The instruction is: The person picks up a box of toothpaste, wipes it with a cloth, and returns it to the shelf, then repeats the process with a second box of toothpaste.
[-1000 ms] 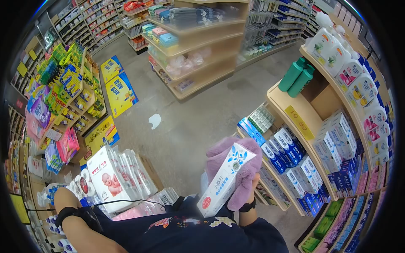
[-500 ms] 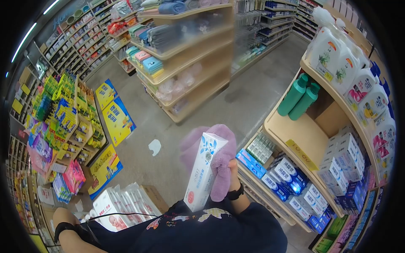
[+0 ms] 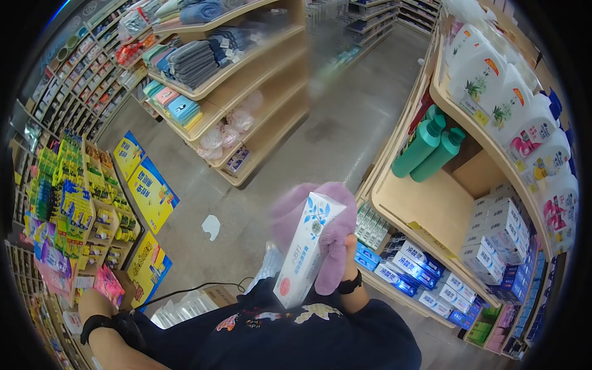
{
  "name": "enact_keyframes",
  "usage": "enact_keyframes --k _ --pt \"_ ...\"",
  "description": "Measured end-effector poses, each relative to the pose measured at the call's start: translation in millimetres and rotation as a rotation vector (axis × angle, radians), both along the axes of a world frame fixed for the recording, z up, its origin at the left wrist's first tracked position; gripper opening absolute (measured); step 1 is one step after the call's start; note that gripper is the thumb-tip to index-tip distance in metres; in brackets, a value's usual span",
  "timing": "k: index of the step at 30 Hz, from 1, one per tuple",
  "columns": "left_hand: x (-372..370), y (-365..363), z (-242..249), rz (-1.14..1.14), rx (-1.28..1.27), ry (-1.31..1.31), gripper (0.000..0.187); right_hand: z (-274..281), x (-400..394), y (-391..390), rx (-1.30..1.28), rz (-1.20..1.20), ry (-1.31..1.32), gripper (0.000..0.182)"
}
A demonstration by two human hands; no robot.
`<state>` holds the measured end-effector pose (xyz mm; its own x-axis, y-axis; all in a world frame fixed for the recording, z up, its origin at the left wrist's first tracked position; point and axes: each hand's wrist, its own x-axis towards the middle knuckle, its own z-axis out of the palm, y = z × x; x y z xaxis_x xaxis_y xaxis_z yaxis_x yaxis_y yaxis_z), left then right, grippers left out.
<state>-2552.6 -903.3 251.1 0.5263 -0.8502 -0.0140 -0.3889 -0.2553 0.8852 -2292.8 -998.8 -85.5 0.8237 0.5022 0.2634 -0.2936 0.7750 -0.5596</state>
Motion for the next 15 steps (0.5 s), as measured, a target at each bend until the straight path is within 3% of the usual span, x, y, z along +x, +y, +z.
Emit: enact_keyframes --k 1,4,7,15 --pt "17 10 -37 -0.047 0.163 0.002 0.024 -25 17 12 0.023 -0.009 0.013 0.058" --pt "46 37 -17 -0.258 0.278 0.140 0.023 -22 16 20 0.019 -0.106 0.086 0.056" --pt "79 59 -8 -0.321 0.163 0.137 0.020 -21 25 32 0.025 -0.199 0.126 0.054" --pt "165 125 22 -0.558 0.271 0.217 0.025 5 91 79 0.069 -0.419 0.138 0.049"
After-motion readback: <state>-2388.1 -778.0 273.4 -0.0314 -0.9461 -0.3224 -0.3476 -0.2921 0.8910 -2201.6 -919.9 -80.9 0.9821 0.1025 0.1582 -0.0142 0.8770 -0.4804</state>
